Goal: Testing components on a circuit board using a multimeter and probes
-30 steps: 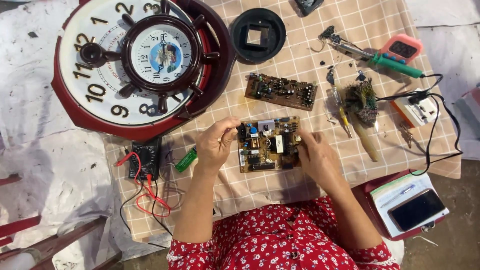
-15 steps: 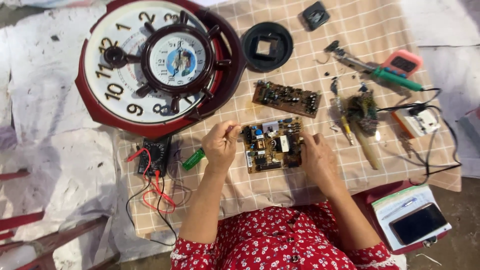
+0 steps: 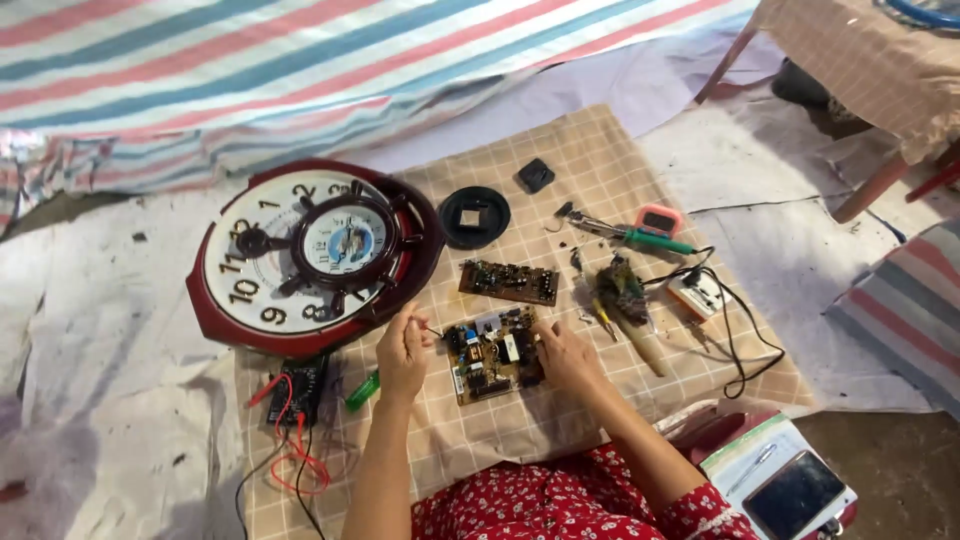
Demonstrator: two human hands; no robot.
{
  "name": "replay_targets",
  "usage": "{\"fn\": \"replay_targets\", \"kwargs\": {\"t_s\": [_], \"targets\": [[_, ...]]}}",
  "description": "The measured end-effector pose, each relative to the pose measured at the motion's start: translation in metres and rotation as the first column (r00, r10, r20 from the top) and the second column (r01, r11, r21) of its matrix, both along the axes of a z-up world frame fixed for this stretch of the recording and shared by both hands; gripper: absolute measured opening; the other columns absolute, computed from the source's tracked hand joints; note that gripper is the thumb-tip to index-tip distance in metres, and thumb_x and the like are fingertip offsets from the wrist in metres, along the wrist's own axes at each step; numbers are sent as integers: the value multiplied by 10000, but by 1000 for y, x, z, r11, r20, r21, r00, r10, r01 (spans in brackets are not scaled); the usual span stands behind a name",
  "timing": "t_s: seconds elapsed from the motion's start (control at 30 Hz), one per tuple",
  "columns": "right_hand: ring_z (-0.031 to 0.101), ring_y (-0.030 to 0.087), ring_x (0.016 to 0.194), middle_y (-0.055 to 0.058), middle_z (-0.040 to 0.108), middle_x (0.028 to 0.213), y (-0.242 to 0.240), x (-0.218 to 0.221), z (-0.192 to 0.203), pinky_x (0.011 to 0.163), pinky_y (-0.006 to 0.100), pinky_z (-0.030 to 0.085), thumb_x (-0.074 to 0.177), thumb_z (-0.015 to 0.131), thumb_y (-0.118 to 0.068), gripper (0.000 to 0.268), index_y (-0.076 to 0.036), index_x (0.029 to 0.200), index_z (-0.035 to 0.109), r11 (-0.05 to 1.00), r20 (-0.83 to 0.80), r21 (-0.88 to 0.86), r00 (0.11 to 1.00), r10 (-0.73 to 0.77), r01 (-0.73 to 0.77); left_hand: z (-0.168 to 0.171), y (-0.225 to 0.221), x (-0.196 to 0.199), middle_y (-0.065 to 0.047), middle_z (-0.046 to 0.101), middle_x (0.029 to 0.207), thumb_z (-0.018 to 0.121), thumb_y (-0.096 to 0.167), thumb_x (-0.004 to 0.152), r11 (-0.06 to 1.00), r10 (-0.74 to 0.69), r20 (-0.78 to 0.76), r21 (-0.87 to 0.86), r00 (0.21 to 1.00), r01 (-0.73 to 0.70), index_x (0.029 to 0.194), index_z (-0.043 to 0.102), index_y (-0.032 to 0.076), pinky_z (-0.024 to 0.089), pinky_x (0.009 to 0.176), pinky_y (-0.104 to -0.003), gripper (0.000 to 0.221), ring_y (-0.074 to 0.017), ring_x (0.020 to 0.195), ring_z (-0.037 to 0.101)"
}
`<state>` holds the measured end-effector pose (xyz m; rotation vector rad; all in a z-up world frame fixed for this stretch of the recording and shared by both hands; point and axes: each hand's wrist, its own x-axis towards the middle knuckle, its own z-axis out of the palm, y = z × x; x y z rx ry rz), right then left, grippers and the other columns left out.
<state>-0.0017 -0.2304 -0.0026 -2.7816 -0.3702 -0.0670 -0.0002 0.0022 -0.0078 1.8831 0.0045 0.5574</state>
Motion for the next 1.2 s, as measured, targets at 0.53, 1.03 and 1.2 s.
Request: {"fn": "replay_targets", "kwargs": {"t_s": [0.53, 1.03, 1.2], "targets": [[606, 323, 629, 76, 508, 777, -6, 16, -28, 546, 422, 514, 794, 488, -298, 259, -301, 1050, 451, 998, -68, 11, 996, 62, -61, -32, -4, 39, 26, 459, 583, 629, 322, 807, 794, 152, 296, 532, 943, -295, 683, 544, 161, 458, 490, -238, 220, -163, 508, 526], [584, 236, 637, 9, 458, 740, -13, 30, -67, 532, 371, 500, 842, 464, -250, 274, -296, 1112, 466, 998, -179, -43, 983, 37, -45, -9, 11, 36, -78, 622, 686, 563, 144, 819, 972, -234, -89, -16, 968, 234, 844, 629, 48, 494, 496, -289, 119, -184, 507, 580], [579, 226, 661, 20, 459, 749, -10, 30, -60, 533, 352, 500, 859, 478, -194, 270, -270, 1118, 484, 999, -169, -15, 985, 27, -30, -51, 5, 42, -15, 615, 637, 701, 189, 732, 998, 23, 161, 46, 987, -31, 735, 647, 90, 480, 474, -224, 113, -156, 496, 568]]}}
